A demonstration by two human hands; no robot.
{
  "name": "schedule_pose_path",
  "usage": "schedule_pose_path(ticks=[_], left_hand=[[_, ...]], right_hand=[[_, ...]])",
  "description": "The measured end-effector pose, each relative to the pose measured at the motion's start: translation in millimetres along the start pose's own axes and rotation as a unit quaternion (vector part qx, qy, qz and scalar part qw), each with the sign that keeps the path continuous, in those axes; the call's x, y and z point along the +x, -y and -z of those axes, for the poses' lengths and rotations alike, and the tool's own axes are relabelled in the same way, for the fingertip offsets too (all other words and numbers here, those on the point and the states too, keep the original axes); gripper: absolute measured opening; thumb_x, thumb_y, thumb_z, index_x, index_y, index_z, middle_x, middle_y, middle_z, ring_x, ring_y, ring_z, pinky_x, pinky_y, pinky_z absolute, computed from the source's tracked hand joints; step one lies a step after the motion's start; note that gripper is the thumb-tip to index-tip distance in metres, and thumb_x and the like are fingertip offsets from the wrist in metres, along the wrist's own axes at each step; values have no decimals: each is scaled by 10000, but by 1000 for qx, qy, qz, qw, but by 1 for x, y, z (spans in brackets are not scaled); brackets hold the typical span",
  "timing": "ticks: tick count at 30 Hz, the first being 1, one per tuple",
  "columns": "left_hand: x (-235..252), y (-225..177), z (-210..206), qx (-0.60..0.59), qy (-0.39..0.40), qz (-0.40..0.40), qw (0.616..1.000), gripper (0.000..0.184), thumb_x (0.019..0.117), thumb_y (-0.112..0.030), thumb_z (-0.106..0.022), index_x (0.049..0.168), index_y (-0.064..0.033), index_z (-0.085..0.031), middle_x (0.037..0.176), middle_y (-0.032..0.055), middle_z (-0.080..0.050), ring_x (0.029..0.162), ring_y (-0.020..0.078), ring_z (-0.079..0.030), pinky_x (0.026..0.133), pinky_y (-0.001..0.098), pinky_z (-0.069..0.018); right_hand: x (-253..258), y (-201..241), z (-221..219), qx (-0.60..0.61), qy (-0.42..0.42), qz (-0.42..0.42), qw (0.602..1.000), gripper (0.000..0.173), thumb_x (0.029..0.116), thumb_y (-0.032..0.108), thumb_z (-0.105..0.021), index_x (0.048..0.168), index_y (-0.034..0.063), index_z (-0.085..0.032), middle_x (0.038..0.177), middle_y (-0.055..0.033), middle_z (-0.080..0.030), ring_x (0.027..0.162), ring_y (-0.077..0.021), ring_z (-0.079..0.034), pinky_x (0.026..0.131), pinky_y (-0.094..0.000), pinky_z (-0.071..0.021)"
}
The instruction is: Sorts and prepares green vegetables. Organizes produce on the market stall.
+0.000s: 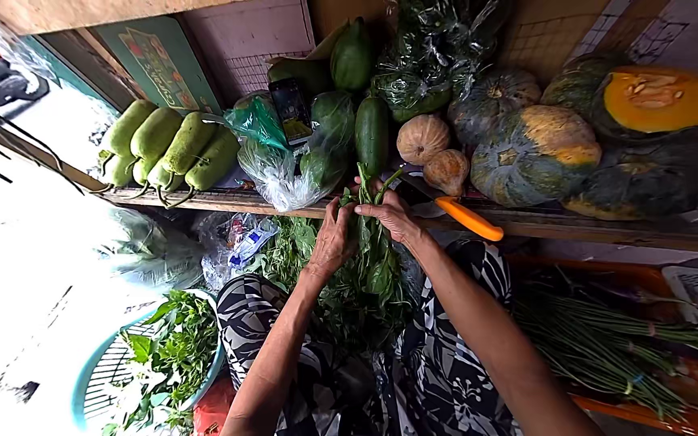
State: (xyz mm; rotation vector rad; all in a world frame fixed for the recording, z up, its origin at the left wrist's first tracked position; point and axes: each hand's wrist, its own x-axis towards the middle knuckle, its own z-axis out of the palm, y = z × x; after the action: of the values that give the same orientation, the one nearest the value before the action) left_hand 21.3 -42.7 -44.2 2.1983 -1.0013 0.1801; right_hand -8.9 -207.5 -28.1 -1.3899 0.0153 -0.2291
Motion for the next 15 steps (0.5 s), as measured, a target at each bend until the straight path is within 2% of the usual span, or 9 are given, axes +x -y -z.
schedule_pose_path(ticks=[3, 5, 8, 10, 12, 13, 15], left_hand=[[0, 2, 1, 18, -19, 16, 1000, 610, 744, -12, -786, 1304, 61, -557, 1428, 345, -471, 1174, 481, -607, 916, 560, -544], [2, 2, 2, 45, -32, 27, 998, 578, 764, -17, -804, 1283, 69, -564, 1390, 346, -500, 1124, 486, -631, 886, 567, -553], [4, 7, 2, 65, -63, 39, 995, 514, 796, -35, -788, 1246, 83, -567, 1321, 334, -558, 1064, 483, -657, 848, 579, -558], [3, 11, 8, 52, -75, 72, 993, 571, 830, -97, -790, 1306, 77, -526, 1237, 306, -619, 1030, 463, -674, 853, 603, -551], [0, 19, 16, -19, -93, 112, 989, 703, 829, -93, -784, 1407, 73, -419, 1188, 302, -645, 1019, 437, -684, 859, 605, -546], [-1, 24, 21, -90, -101, 133, 982, 747, 835, -74, -769, 1449, 46, -360, 1209, 276, -637, 1040, 377, -679, 882, 557, -554], [-4, 32, 32, -272, -115, 140, 945, 708, 866, -88, -718, 1444, -58, -310, 1210, 113, -604, 1003, 153, -652, 853, 360, -571]], right_hand=[[-8, 10, -2, -6, 0, 7, 1000, 550, 895, -103, -524, 1431, -7, -451, 1287, -82, -647, 1155, -53, -599, 989, -212, -478], [-10, 10, 1, 1, 23, 13, 1000, 641, 891, -79, -490, 1518, -18, -372, 1433, -135, -580, 1288, -101, -562, 1076, -244, -448], [-6, 3, 8, 16, 58, 29, 998, 751, 848, -29, -486, 1575, -13, -301, 1493, -145, -525, 1311, -141, -552, 1094, -283, -454], [-4, 6, 10, 50, 71, 27, 996, 741, 867, -46, -451, 1582, -42, -257, 1455, -181, -566, 1280, -193, -612, 1094, -324, -496], [-5, 12, 12, 79, 72, 13, 994, 680, 897, -49, -403, 1563, -61, -267, 1420, -192, -591, 1260, -216, -629, 1085, -352, -508], [-5, 14, 15, 92, 66, 1, 994, 642, 916, -41, -388, 1551, -53, -303, 1404, -179, -608, 1249, -226, -636, 1072, -370, -519], [-3, 19, 19, 112, 46, -24, 992, 583, 941, -29, -374, 1524, -39, -365, 1358, -152, -646, 1202, -228, -666, 1023, -383, -557]])
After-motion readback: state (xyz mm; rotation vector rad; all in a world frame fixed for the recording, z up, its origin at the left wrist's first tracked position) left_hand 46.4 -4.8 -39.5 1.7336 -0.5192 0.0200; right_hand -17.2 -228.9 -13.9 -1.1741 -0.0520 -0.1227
